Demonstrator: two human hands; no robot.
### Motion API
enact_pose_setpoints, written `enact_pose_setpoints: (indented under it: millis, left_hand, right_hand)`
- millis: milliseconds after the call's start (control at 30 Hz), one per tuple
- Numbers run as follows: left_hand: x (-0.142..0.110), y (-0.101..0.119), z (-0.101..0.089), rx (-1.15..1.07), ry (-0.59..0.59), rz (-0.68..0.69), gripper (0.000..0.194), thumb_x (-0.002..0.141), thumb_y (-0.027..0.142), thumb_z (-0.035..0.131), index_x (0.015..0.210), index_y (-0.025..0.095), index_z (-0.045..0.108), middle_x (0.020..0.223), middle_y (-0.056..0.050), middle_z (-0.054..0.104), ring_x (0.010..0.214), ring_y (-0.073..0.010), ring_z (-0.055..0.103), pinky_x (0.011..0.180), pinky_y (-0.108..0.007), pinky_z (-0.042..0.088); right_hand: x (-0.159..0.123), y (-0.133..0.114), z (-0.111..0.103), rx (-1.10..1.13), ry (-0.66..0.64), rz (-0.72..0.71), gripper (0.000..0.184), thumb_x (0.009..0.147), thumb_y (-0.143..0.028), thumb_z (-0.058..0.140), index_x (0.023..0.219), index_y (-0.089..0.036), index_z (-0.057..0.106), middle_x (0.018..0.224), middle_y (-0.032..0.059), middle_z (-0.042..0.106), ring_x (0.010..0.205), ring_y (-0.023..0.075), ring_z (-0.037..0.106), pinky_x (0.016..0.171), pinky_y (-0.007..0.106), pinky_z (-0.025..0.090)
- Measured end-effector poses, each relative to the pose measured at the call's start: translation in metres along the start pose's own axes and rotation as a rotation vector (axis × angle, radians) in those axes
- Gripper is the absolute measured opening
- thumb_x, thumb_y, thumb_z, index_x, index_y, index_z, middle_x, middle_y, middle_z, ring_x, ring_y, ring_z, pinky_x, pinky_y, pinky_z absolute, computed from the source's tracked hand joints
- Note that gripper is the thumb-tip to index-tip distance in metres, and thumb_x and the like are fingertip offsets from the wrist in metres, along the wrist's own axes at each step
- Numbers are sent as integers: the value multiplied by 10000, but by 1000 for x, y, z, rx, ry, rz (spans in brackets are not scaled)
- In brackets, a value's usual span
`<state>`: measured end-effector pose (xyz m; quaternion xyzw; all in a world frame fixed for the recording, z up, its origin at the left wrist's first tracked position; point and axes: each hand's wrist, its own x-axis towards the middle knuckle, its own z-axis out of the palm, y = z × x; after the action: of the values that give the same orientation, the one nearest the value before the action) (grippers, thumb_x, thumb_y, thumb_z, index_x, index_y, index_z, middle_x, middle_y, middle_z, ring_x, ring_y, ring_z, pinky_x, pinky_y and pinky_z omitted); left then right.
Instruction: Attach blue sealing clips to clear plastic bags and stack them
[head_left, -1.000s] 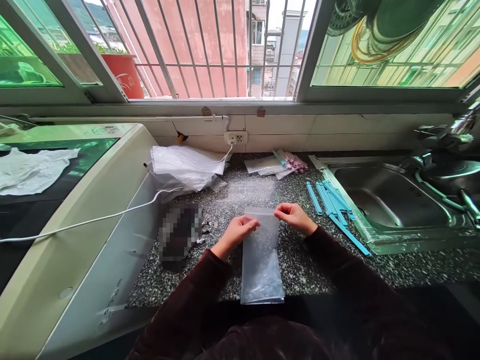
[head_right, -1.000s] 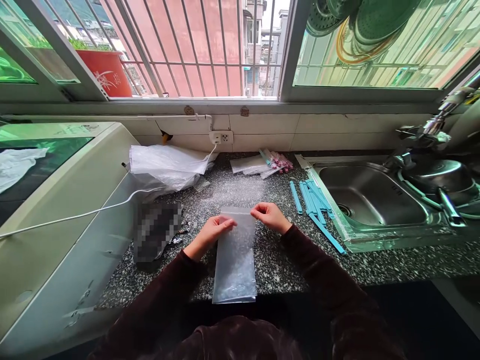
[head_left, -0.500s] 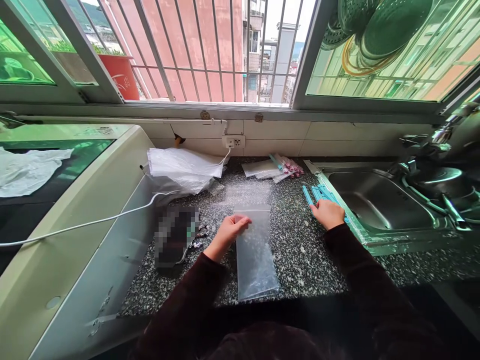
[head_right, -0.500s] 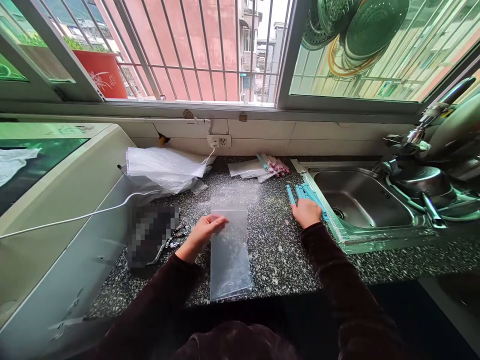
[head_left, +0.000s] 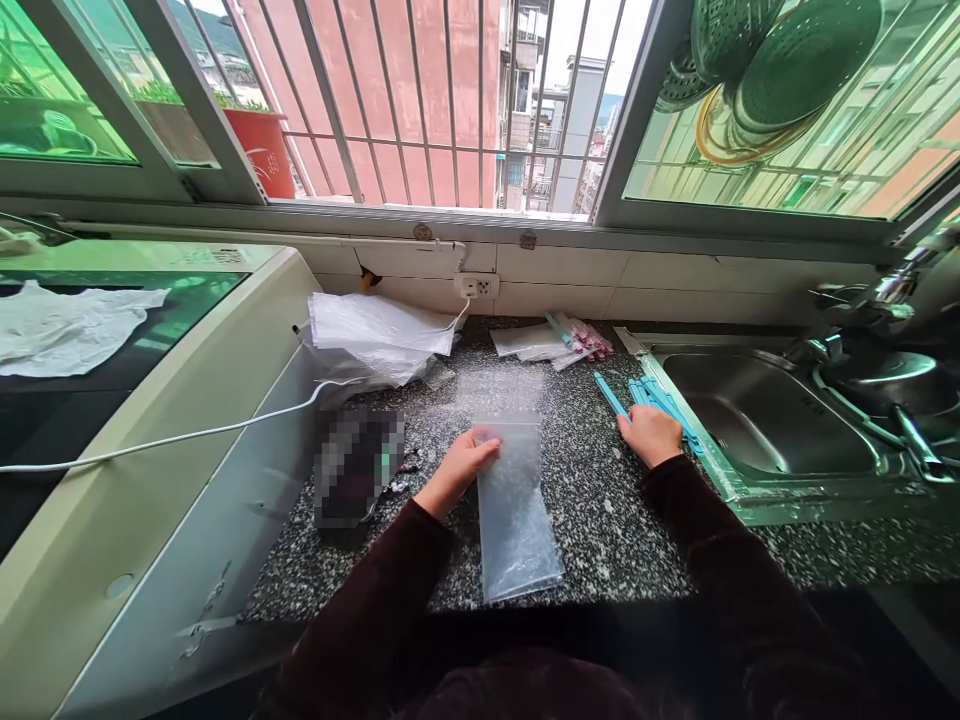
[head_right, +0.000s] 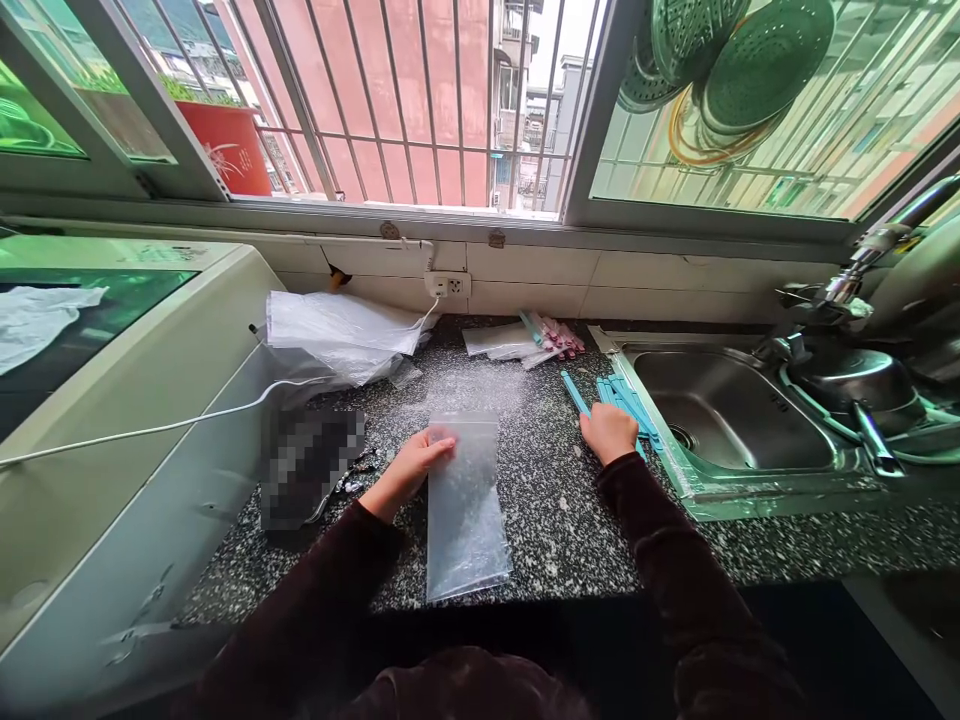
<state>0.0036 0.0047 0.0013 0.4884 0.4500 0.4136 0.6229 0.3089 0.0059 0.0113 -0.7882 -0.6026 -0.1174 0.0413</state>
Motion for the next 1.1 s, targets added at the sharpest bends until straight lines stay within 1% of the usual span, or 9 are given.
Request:
enact_pose_setpoints:
  millis: [133, 267, 333, 533, 667, 767, 933, 1033, 1100]
  left_hand:
    - [1, 2, -1, -86, 7, -30, 243, 516, 325, 663, 636, 149, 545, 539, 32, 527, 525, -98, 449, 547, -228, 330]
    - [1, 6, -3, -172, -34, -106, 231, 491, 274, 661, 645, 142, 550, 553, 31, 543, 515, -87, 455, 546, -224, 340]
    - [1, 8, -3, -189, -44, -134, 240, 485, 268, 668, 652, 138, 555, 561, 28, 549, 513, -84, 459, 538, -221, 338]
    - [2, 6, -4, -148, -80, -165, 230, 492, 289, 685, 580, 143, 530, 474, 43, 490, 441, -67, 391, 468, -219, 264]
    - [3, 4, -4, -149, -113, -176, 254, 508, 313, 682, 571, 155, 493, 449, 57, 452, 411, -56, 359, 453, -218, 243]
    - [4, 1, -3, -147, -113, -157, 263, 506, 327, 677, 588, 154, 497, 450, 55, 457, 405, -55, 358, 450, -219, 242]
    - [5, -2, -3, -139, -134, -107, 225, 517, 300, 662, 559, 151, 499, 467, 35, 474, 432, -68, 383, 468, -226, 256]
    - [4, -2, -3, -102, -168, -119, 184, 544, 279, 621, 523, 145, 496, 465, 31, 453, 437, -67, 366, 473, -233, 243]
    - [3, -1, -3, -85, -164, -117, 162, 549, 255, 605, 526, 144, 489, 472, 39, 432, 444, -62, 347, 478, -234, 239]
  right_hand:
    - [-8, -19, -19, 38, 73, -117, 316, 837, -360, 436, 775, -138, 653, 762, 136, 651, 693, 221, 591, 546, 286, 328]
    - [-14, -39, -30, 151, 219, -298, 315, 852, -375, 439, 720, -156, 623, 709, 86, 628, 667, 177, 553, 558, 270, 294]
    - [-18, -50, -35, 208, 263, -397, 309, 860, -374, 441, 711, -163, 612, 707, 72, 621, 667, 165, 538, 580, 267, 299]
    - [-32, -80, -47, 348, 287, -646, 318, 890, -381, 418, 733, -175, 603, 715, 59, 604, 672, 157, 502, 620, 262, 316]
    - [-39, -91, -47, 403, 265, -780, 320, 897, -384, 413, 745, -175, 602, 721, 56, 603, 686, 157, 503, 634, 258, 332]
    - [-43, -94, -42, 444, 255, -812, 303, 894, -373, 421, 755, -177, 605, 725, 57, 603, 695, 158, 509, 646, 259, 348]
    - [-45, -96, -31, 497, 257, -806, 288, 892, -367, 429, 778, -179, 616, 741, 60, 609, 707, 158, 523, 650, 258, 369]
    - [-46, -96, -25, 504, 256, -815, 287, 890, -365, 436, 780, -175, 621, 739, 62, 614, 706, 157, 529, 652, 254, 377]
    - [-46, -95, -21, 510, 260, -820, 276, 885, -359, 450, 782, -169, 621, 743, 63, 623, 705, 155, 538, 651, 249, 381]
